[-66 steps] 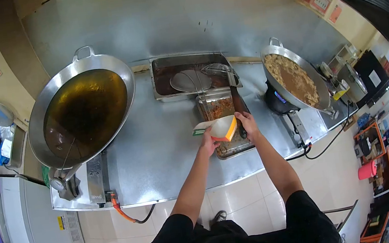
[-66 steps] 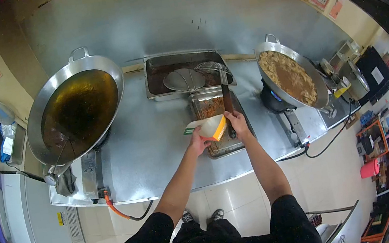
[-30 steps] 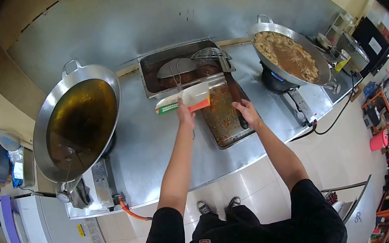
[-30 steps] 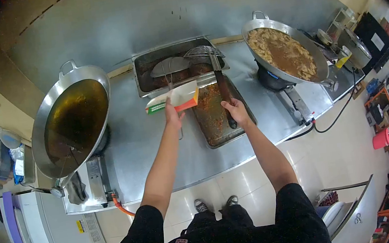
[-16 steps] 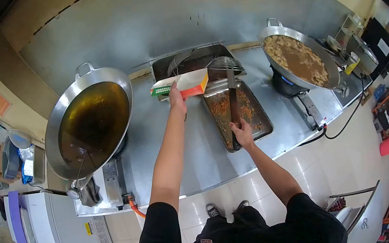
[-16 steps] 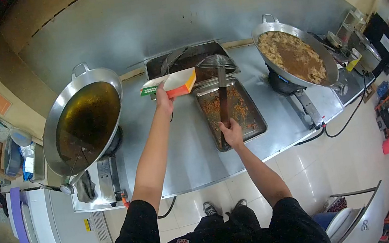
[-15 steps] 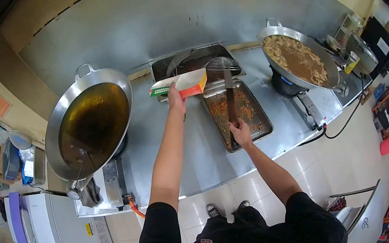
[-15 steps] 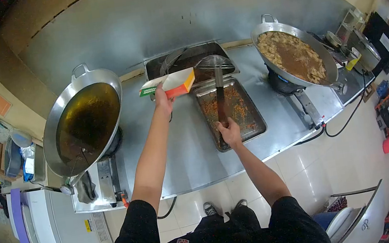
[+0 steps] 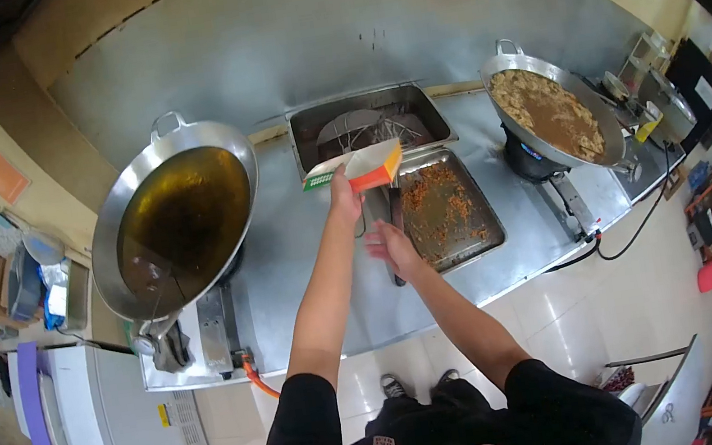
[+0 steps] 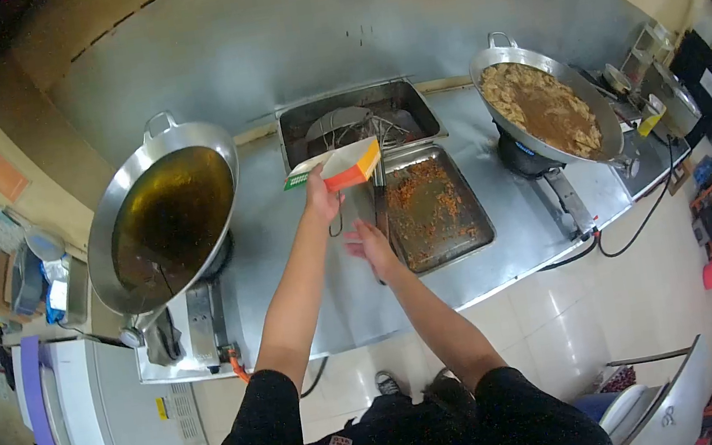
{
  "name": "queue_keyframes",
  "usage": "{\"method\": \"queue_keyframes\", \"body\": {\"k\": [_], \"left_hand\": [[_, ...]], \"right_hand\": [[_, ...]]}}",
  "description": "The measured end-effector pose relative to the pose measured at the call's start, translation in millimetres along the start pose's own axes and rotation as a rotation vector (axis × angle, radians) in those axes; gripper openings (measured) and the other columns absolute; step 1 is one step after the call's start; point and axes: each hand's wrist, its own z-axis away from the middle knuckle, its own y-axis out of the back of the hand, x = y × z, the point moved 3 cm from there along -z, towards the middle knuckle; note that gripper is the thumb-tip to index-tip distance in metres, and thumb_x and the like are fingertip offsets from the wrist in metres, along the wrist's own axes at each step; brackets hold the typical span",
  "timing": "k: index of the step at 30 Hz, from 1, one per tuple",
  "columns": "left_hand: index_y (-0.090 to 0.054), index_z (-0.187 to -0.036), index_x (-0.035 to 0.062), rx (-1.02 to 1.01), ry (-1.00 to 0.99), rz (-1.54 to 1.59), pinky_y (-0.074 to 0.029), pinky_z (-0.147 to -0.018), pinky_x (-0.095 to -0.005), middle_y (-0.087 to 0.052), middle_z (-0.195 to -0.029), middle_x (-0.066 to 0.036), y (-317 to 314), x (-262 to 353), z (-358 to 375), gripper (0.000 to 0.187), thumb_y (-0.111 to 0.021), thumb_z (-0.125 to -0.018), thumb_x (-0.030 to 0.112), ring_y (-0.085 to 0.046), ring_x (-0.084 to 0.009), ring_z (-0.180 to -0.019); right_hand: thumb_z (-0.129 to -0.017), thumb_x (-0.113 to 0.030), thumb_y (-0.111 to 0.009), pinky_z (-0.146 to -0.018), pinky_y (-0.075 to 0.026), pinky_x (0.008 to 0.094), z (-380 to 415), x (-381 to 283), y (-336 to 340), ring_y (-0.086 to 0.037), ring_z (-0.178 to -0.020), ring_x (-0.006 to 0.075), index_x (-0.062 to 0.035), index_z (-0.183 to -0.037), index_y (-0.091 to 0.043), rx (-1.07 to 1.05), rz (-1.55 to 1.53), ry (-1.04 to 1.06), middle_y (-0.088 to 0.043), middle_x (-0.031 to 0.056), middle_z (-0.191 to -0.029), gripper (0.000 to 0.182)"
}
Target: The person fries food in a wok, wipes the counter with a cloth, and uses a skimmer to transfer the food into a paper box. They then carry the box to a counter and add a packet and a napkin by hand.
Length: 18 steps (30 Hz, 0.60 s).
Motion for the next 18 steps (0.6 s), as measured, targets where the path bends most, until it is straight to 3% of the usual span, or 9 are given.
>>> {"method": "queue_keyframes", "body": {"k": [1, 5, 8, 9, 11, 13, 14, 15, 18], "left_hand": [[-0.053, -0.119, 0.0124, -0.070, 0.025, 0.036, -0.029, -0.095, -0.0423, -0.057, -0.120, -0.003, -1.3, -0.8, -0.3, 0.046, -0.042, -0.090, 0.047, -0.050, -0.0197, -0.108], [-0.047, -0.128, 0.0059, -0.197, 0.020, 0.136, -0.036, -0.099, -0.0441, -0.055, -0.125, -0.012, -11.9, 3.3, 20.9, 0.048, -0.039, -0.094, 0.039, -0.052, -0.0268, -0.113], [-0.044, -0.130, 0.0052, -0.229, -0.064, 0.187, -0.040, -0.099, -0.0442, -0.054, -0.126, -0.013, -5.8, 6.5, 36.9, 0.051, -0.038, -0.095, 0.041, -0.052, -0.0261, -0.115], [-0.043, -0.131, 0.0048, -0.232, -0.087, 0.128, -0.041, -0.098, -0.0439, -0.054, -0.127, -0.013, -2.3, 3.9, 50.9, 0.052, -0.038, -0.096, 0.043, -0.053, -0.0260, -0.115], [-0.041, -0.133, 0.0039, -0.239, -0.140, 0.004, -0.044, -0.097, -0.0435, -0.052, -0.128, -0.013, 2.5, -3.7, 98.4, 0.055, -0.036, -0.096, 0.045, -0.053, -0.0259, -0.114], [-0.038, -0.135, 0.0034, -0.240, -0.173, -0.005, -0.047, -0.093, -0.0430, -0.050, -0.132, -0.013, 10.7, -20.8, 148.8, 0.058, -0.036, -0.097, 0.047, -0.054, -0.0257, -0.115], [-0.037, -0.136, 0.0036, -0.234, -0.172, -0.012, -0.046, -0.095, -0.0435, -0.049, -0.132, -0.012, 24.7, -36.0, 165.4, 0.059, -0.036, -0.097, 0.047, -0.052, -0.0256, -0.118], [-0.037, -0.137, 0.0037, -0.228, -0.169, -0.017, -0.044, -0.096, -0.0440, -0.049, -0.133, -0.012, 40.9, -52.6, 183.0, 0.059, -0.036, -0.097, 0.047, -0.051, -0.0255, -0.120], [-0.036, -0.138, 0.0044, -0.131, -0.093, 0.045, -0.040, -0.100, -0.0434, -0.047, -0.136, -0.011, 91.5, -92.0, 254.4, 0.059, -0.036, -0.098, 0.047, -0.047, -0.0239, -0.124]], "right_hand": [[-0.092, -0.035, -0.051, -0.084, -0.048, 0.0367, 4.6, -14.2, 0.9, -0.061, -0.090, 0.0275, -0.0045, -0.111, -0.053, -0.062, -0.127, -0.086, -0.062, 0.0148, -0.097, 0.036], [-0.095, -0.034, -0.047, -0.078, -0.051, 0.0317, 0.9, -109.0, -22.3, -0.060, -0.088, 0.0181, -0.0085, -0.114, -0.051, -0.334, -0.659, -0.409, -0.061, 0.0103, -0.096, 0.032], [-0.090, -0.045, -0.050, -0.079, -0.053, 0.0395, -57.2, -78.5, -3.0, -0.062, -0.088, 0.0194, -0.0060, -0.112, -0.054, -0.336, -0.140, -0.387, -0.062, 0.0106, -0.097, 0.045], [-0.089, -0.045, -0.051, -0.078, -0.054, 0.0389, -54.4, -97.2, -2.4, -0.063, -0.090, 0.0188, -0.0056, -0.115, -0.053, -0.385, 0.267, -0.329, -0.062, 0.0112, -0.100, 0.047], [-0.087, -0.044, -0.054, -0.077, -0.054, 0.0378, -37.9, -161.9, -5.0, -0.064, -0.093, 0.0175, -0.0049, -0.122, -0.051, -0.447, 1.075, -0.171, -0.063, 0.0123, -0.106, 0.052], [-0.086, -0.031, -0.058, -0.079, -0.053, 0.0364, -67.9, -160.8, 9.9, -0.063, -0.100, 0.0195, -0.0039, -0.123, -0.052, -0.219, 1.509, 0.169, -0.061, 0.0121, -0.113, 0.046], [-0.086, -0.024, -0.060, -0.081, -0.053, 0.0356, -82.4, -159.6, 17.9, -0.062, -0.104, 0.0205, -0.0033, -0.123, -0.053, -0.049, 1.709, 0.299, -0.060, 0.0120, -0.117, 0.044], [-0.087, -0.022, -0.058, -0.081, -0.053, 0.0362, -76.0, -193.3, 12.1, -0.062, -0.104, 0.0217, -0.0028, -0.120, -0.056, 0.104, 1.846, 0.218, -0.061, 0.0111, -0.114, 0.038], [-0.088, -0.015, -0.051, -0.068, -0.055, 0.0357, -77.3, -233.3, 35.9, -0.067, -0.092, 0.0241, -0.0022, -0.100, -0.061, 0.145, 2.007, 0.505, -0.065, 0.0169, -0.099, 0.020]]}}
